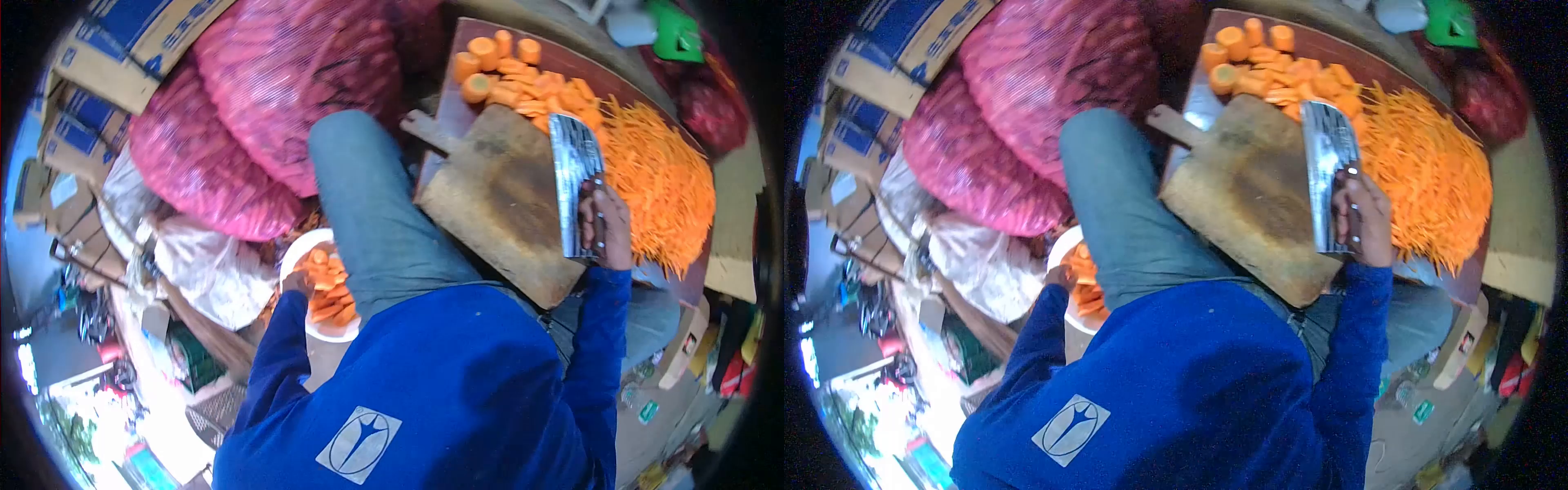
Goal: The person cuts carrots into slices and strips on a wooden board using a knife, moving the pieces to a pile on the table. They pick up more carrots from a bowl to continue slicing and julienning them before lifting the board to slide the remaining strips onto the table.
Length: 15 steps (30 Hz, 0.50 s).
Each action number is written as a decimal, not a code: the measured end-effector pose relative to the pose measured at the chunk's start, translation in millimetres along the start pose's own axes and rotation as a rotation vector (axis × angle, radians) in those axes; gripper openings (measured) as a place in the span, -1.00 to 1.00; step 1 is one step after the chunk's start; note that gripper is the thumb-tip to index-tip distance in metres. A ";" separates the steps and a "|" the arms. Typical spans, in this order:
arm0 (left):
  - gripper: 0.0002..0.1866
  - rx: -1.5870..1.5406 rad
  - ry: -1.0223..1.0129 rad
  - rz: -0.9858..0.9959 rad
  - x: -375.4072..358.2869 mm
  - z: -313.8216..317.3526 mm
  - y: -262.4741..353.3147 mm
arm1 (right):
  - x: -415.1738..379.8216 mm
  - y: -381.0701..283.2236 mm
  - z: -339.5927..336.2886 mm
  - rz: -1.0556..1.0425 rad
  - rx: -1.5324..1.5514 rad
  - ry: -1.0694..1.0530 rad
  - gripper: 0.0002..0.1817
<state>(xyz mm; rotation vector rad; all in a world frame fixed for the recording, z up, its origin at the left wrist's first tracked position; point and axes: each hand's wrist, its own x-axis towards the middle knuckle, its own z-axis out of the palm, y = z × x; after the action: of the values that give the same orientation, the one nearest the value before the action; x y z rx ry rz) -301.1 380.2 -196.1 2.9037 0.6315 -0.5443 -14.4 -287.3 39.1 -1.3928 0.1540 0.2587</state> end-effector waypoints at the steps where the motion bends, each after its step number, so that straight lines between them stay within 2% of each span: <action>1: -0.77 -0.163 0.097 -0.027 -4.0 -1.6 -6.7 | 0.3 -0.9 -0.2 -0.013 -0.011 -0.011 -0.51; 3: -0.74 -0.233 0.168 -0.138 -3.8 -5.8 -13.1 | 1.6 3.5 -4.0 -0.015 -0.001 -0.018 -0.52; 4: -0.64 -0.173 0.178 -0.154 -7.5 -30.0 -3.5 | 1.4 2.4 -2.3 -0.010 -0.002 -0.018 -0.53; 5: -0.62 -0.311 0.302 -0.031 8.4 4.7 -50.6 | 0.9 0.9 -1.6 -0.007 -0.005 -0.014 -0.53; 7: -0.59 -0.356 0.334 -0.086 -2.5 -64.7 -15.0 | 0.3 0.1 -0.6 -0.009 -0.007 -0.011 -0.54; 9: -0.53 -0.314 0.457 -0.088 -2.8 -111.7 2.2 | 0.8 -0.8 -1.0 -0.015 -0.008 -0.009 -0.54; 10: -0.53 -0.436 0.443 -0.123 -4.5 -147.9 27.8 | 1.1 -1.0 -1.5 -0.009 -0.006 -0.017 -0.54; 11: -0.57 -0.577 0.463 -0.127 6.5 -151.3 15.6 | 1.4 -1.0 -1.6 -0.004 -0.001 -0.024 -0.55; 13: -0.58 -0.645 0.617 -0.075 8.3 -192.7 38.2 | 1.2 -0.5 -1.4 -0.003 0.008 -0.017 -0.55; 15: -0.57 -0.673 0.626 -0.092 11.9 -237.9 54.7 | 1.3 0.3 -1.2 -0.005 0.019 -0.003 -0.55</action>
<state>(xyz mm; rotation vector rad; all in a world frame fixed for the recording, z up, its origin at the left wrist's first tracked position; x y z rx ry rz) -191.8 380.5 22.4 2.3546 0.8142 0.5152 -13.2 -288.3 38.3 -1.3737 0.1496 0.2545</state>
